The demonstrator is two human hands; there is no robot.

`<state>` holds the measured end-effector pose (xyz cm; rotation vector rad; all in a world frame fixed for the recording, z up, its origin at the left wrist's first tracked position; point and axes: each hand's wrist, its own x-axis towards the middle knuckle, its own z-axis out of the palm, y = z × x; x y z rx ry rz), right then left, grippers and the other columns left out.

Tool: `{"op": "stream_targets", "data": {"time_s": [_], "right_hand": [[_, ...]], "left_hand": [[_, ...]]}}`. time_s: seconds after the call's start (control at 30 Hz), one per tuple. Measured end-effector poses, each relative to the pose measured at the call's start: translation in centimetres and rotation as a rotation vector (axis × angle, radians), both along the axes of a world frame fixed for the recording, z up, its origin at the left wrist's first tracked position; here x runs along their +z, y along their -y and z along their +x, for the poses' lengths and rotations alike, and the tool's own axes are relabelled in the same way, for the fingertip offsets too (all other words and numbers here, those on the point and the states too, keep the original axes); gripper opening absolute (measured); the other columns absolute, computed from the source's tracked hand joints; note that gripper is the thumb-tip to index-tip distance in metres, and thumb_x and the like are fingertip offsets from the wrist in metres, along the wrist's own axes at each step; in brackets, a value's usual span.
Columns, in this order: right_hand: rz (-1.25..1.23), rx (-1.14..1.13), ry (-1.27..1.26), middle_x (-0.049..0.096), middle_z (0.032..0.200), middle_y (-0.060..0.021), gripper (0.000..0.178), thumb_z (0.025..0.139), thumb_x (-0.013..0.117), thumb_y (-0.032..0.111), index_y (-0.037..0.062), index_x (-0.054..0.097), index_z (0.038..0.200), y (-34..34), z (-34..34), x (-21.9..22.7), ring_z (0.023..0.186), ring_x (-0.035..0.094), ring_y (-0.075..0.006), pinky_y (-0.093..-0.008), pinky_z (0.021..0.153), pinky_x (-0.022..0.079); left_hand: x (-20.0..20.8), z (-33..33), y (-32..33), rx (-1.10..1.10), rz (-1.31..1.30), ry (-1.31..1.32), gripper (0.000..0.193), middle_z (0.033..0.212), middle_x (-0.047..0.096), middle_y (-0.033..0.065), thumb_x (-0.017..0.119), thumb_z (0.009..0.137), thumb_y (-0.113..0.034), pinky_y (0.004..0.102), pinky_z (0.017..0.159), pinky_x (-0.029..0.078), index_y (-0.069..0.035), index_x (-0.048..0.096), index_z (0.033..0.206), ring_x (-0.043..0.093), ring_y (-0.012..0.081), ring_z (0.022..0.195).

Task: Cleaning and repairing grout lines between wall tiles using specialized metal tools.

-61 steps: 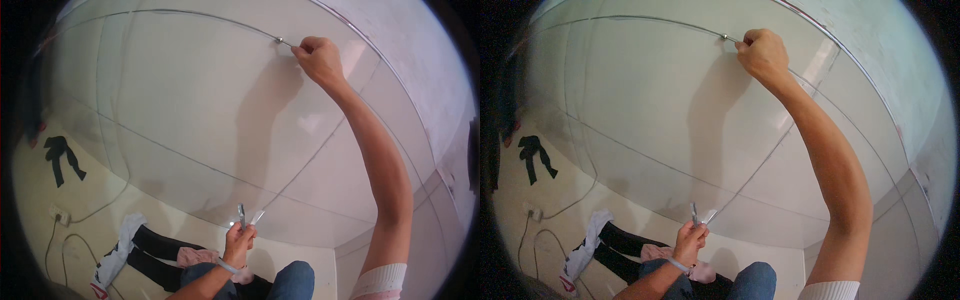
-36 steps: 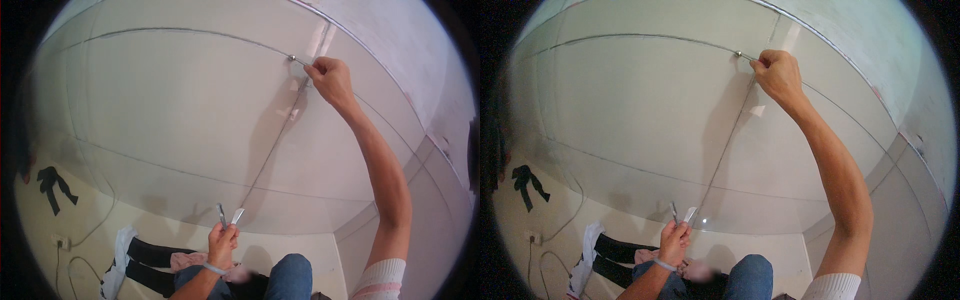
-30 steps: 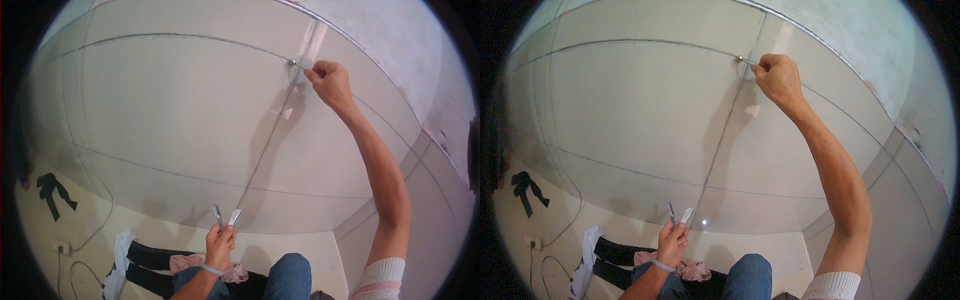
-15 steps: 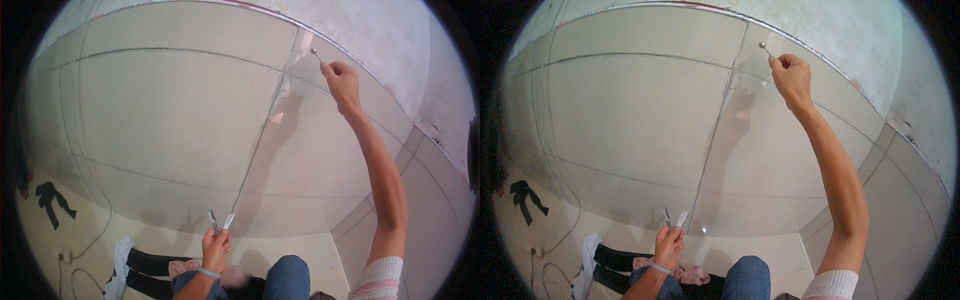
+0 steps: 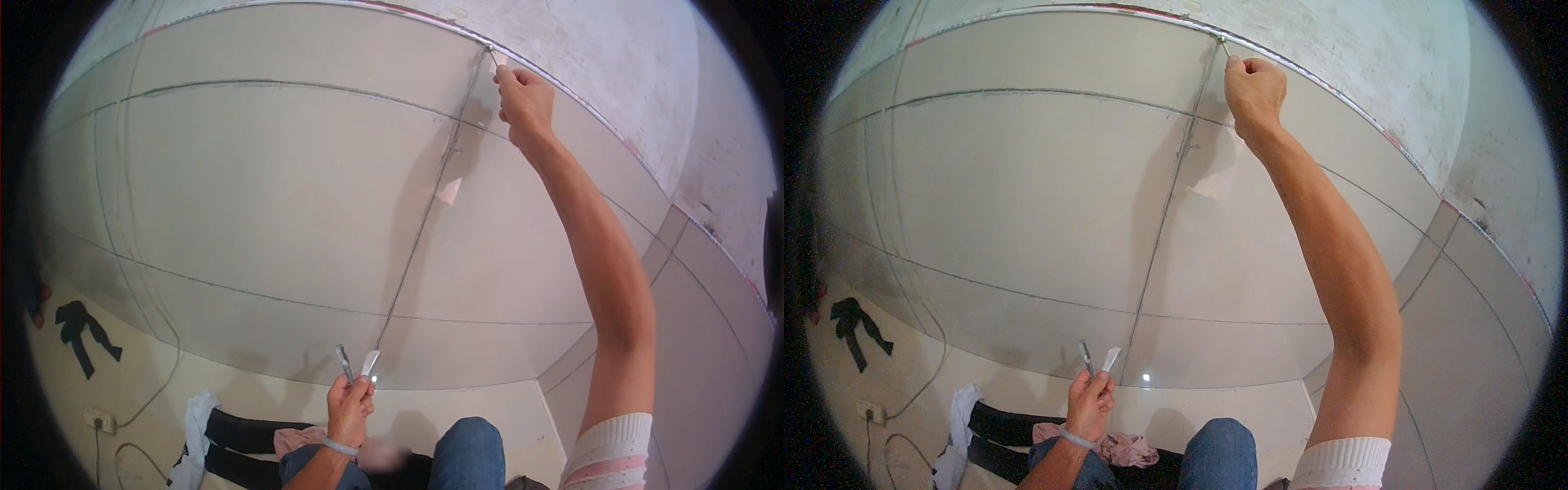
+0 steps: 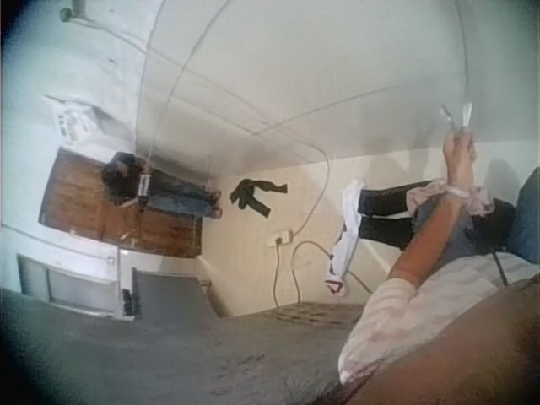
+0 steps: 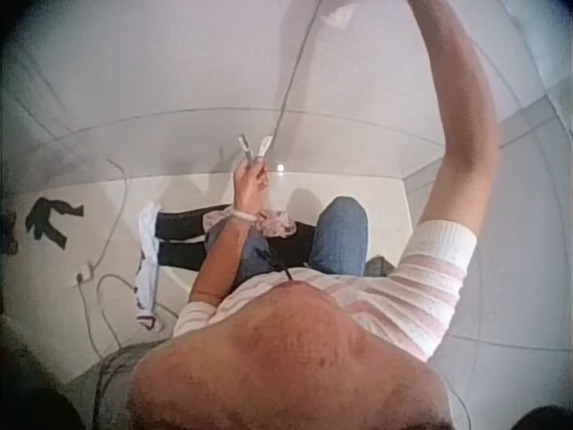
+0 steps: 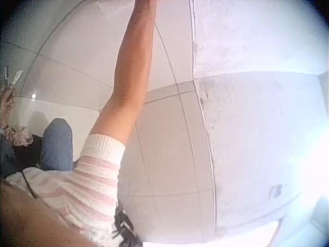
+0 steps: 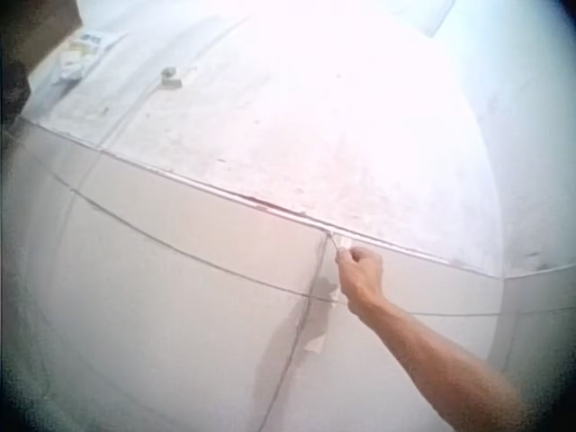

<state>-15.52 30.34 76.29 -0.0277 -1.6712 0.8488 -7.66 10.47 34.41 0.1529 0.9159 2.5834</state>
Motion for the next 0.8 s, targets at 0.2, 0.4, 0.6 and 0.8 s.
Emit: {"op": "stream_targets", "data": {"time_s": [0.2, 0.4, 0.6, 0.8], "right_hand": [[-0.005, -0.064, -0.069, 0.061, 0.065, -0.0110, 0.024, 0.078, 0.061, 0.020, -0.0035, 0.065, 0.073, 0.0, -0.8, 0.3, 0.060, 0.056, -0.0184, -0.0336, 0.058, 0.046], [-0.040, 0.070, -0.068, 0.059, 0.062, -0.0133, 0.023, 0.077, 0.059, 0.016, -0.0059, 0.063, 0.071, 0.9, -1.1, 0.3, 0.048, 0.052, -0.0183, -0.0329, 0.045, 0.044], [-0.082, 0.297, -0.048, 0.053, 0.056, -0.0109, 0.018, 0.076, 0.053, 0.002, -0.0059, 0.055, 0.060, 1.5, -1.0, 0.3, 0.043, 0.046, -0.0147, -0.0275, 0.036, 0.034], [-0.109, 0.371, 0.009, 0.051, 0.058, -0.0116, 0.012, 0.075, 0.050, -0.004, -0.0072, 0.051, 0.064, 1.5, -0.8, -1.0, 0.043, 0.044, -0.0123, -0.0252, 0.035, 0.030]], "left_hand": [[-0.3, 0.0, 0.2, -0.014, -0.011, -0.001, 0.006, 0.074, 0.052, 0.0031, 0.054, 0.090, -0.011, 0.0179, 0.043, 0.028, -0.009, 0.049, 0.088, 0.036, 0.0028, 0.049], [-0.1, -0.1, 0.4, -0.013, 0.027, 0.022, 0.009, 0.072, 0.051, 0.0050, 0.055, 0.088, -0.009, 0.0177, 0.042, 0.026, -0.004, 0.047, 0.090, 0.034, 0.0037, 0.047], [0.2, -0.3, 0.7, -0.027, 0.027, 0.050, 0.008, 0.073, 0.051, 0.0048, 0.055, 0.088, -0.009, 0.0179, 0.042, 0.026, -0.005, 0.047, 0.089, 0.034, 0.0036, 0.048], [0.8, -0.6, 1.2, -0.040, 0.012, 0.042, 0.006, 0.073, 0.051, 0.0028, 0.054, 0.089, -0.012, 0.0186, 0.044, 0.029, -0.008, 0.049, 0.088, 0.034, 0.0037, 0.047]]}}
